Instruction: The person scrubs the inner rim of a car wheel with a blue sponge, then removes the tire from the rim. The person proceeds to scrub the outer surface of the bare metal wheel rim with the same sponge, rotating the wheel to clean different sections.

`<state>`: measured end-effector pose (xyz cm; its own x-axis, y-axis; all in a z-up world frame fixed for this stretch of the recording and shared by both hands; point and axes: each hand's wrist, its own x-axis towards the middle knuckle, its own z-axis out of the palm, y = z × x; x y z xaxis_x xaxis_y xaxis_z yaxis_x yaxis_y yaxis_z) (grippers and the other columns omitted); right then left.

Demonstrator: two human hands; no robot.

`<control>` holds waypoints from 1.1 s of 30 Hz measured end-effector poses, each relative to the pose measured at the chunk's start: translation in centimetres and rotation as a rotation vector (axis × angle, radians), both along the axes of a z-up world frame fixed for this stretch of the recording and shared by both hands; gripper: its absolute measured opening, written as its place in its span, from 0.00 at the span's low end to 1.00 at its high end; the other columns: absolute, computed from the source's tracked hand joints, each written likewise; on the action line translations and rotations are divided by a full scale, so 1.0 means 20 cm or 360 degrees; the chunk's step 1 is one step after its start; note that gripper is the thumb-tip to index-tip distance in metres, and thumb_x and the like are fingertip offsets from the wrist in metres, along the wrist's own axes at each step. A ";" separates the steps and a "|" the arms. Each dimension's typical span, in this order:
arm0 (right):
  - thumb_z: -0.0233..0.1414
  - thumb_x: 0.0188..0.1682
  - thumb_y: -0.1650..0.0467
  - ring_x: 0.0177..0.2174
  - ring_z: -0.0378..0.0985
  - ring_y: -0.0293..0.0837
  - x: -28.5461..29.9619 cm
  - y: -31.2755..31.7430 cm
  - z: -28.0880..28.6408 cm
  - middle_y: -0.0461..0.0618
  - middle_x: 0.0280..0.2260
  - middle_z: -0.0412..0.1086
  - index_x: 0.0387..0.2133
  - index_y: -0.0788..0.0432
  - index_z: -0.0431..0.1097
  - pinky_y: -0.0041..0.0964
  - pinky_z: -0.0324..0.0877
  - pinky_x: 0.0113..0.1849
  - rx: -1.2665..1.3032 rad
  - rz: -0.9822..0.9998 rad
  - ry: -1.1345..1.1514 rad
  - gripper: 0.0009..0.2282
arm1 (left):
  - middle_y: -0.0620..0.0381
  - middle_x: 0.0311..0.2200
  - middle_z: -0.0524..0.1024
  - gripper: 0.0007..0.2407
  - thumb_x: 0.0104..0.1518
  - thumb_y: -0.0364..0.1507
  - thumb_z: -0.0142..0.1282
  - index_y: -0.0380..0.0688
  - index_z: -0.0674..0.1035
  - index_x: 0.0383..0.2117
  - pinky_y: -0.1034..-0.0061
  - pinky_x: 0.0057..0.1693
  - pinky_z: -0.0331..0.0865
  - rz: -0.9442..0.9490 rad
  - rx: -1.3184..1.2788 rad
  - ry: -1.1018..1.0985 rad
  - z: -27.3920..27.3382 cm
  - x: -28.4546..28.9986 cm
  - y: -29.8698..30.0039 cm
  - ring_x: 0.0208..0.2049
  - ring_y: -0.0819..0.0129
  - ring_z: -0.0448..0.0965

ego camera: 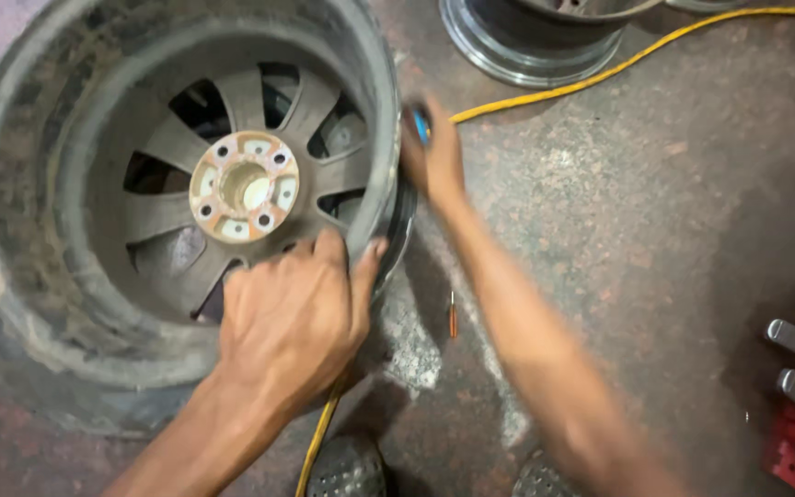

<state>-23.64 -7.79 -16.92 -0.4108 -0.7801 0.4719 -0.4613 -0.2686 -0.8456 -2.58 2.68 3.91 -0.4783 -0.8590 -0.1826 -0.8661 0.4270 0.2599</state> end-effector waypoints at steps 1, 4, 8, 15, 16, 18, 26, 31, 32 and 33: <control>0.56 0.52 0.72 0.39 0.75 0.43 0.07 0.15 -0.03 0.54 0.37 0.74 0.42 0.63 0.71 0.40 0.70 0.44 0.0078 -0.0060 -0.0185 0.08 | 0.41 0.28 0.80 0.20 0.64 0.45 0.41 0.39 0.77 0.35 0.50 0.35 0.72 -0.0020 0.0070 0.0044 0.01 0.01 -0.02 0.28 0.42 0.82; 0.57 0.52 0.69 0.41 0.76 0.44 0.32 0.62 -0.09 0.53 0.38 0.74 0.39 0.60 0.73 0.40 0.70 0.43 0.0280 -0.0336 -0.0202 0.07 | 0.37 0.35 0.79 0.21 0.63 0.44 0.41 0.34 0.76 0.37 0.49 0.43 0.70 -0.0103 0.0150 0.0332 0.00 0.03 -0.06 0.39 0.40 0.79; 0.61 0.50 0.68 0.39 0.76 0.53 0.04 0.11 -0.14 0.58 0.38 0.74 0.41 0.61 0.73 0.43 0.68 0.43 0.0100 -0.0393 0.0151 0.11 | 0.38 0.41 0.78 0.23 0.63 0.48 0.39 0.37 0.75 0.44 0.55 0.54 0.66 0.0089 0.0508 0.0365 -0.07 0.10 -0.09 0.49 0.46 0.76; 0.58 0.51 0.71 0.48 0.73 0.55 0.20 0.49 -0.15 0.57 0.44 0.73 0.43 0.60 0.74 0.46 0.65 0.52 0.0114 -0.0313 0.0153 0.09 | 0.28 0.52 0.71 0.25 0.71 0.44 0.40 0.27 0.74 0.52 0.54 0.57 0.62 -0.0397 0.0164 0.0711 -0.21 0.35 -0.12 0.56 0.38 0.69; 0.57 0.51 0.71 0.50 0.72 0.55 0.27 0.61 -0.17 0.56 0.45 0.73 0.41 0.59 0.74 0.46 0.64 0.56 0.0114 -0.0346 0.0140 0.07 | 0.29 0.52 0.72 0.24 0.72 0.44 0.40 0.28 0.75 0.51 0.55 0.57 0.62 -0.0380 0.0181 0.0676 -0.21 0.35 -0.12 0.56 0.38 0.69; 0.58 0.52 0.70 0.51 0.71 0.57 0.23 0.57 -0.25 0.57 0.46 0.72 0.43 0.60 0.73 0.48 0.62 0.56 0.0098 -0.0358 0.0151 0.09 | 0.39 0.45 0.76 0.23 0.66 0.45 0.39 0.34 0.77 0.47 0.59 0.53 0.66 -0.0141 0.0473 0.0580 -0.19 0.33 -0.11 0.50 0.46 0.75; 0.58 0.54 0.66 0.56 0.66 0.59 -0.03 0.24 -0.33 0.60 0.52 0.70 0.50 0.63 0.72 0.53 0.53 0.61 0.0081 -0.0100 0.0271 0.16 | 0.44 0.37 0.77 0.19 0.63 0.40 0.43 0.34 0.79 0.39 0.60 0.47 0.70 -0.0233 0.0439 0.0628 -0.05 0.26 -0.10 0.41 0.47 0.78; 0.60 0.51 0.66 0.53 0.68 0.60 0.00 0.27 -0.36 0.60 0.49 0.69 0.46 0.60 0.73 0.50 0.62 0.57 0.0070 -0.0154 0.0187 0.14 | 0.44 0.38 0.77 0.17 0.61 0.39 0.47 0.35 0.79 0.39 0.57 0.45 0.70 -0.0207 0.0353 0.0626 -0.06 0.27 -0.09 0.41 0.45 0.78; 0.61 0.50 0.66 0.52 0.67 0.61 -0.11 0.10 -0.33 0.62 0.49 0.68 0.48 0.61 0.73 0.52 0.61 0.55 0.0052 -0.0107 0.0260 0.16 | 0.44 0.38 0.77 0.17 0.61 0.39 0.47 0.35 0.79 0.39 0.57 0.46 0.70 -0.0221 0.0345 0.0628 -0.07 0.26 -0.11 0.41 0.45 0.78; 0.61 0.49 0.67 0.51 0.66 0.63 -0.18 -0.03 -0.29 0.63 0.50 0.67 0.49 0.62 0.73 0.53 0.60 0.53 0.0049 -0.0054 0.0329 0.17 | 0.44 0.38 0.77 0.17 0.61 0.39 0.47 0.35 0.79 0.39 0.58 0.46 0.70 -0.0230 0.0352 0.0629 -0.08 0.27 -0.11 0.41 0.45 0.78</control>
<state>-27.34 -8.42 -22.69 -0.3340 -0.7828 0.5250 -0.6345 -0.2251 -0.7394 2.73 0.52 2.28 -0.6596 -0.7396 -0.1339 -0.6186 0.4329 0.6557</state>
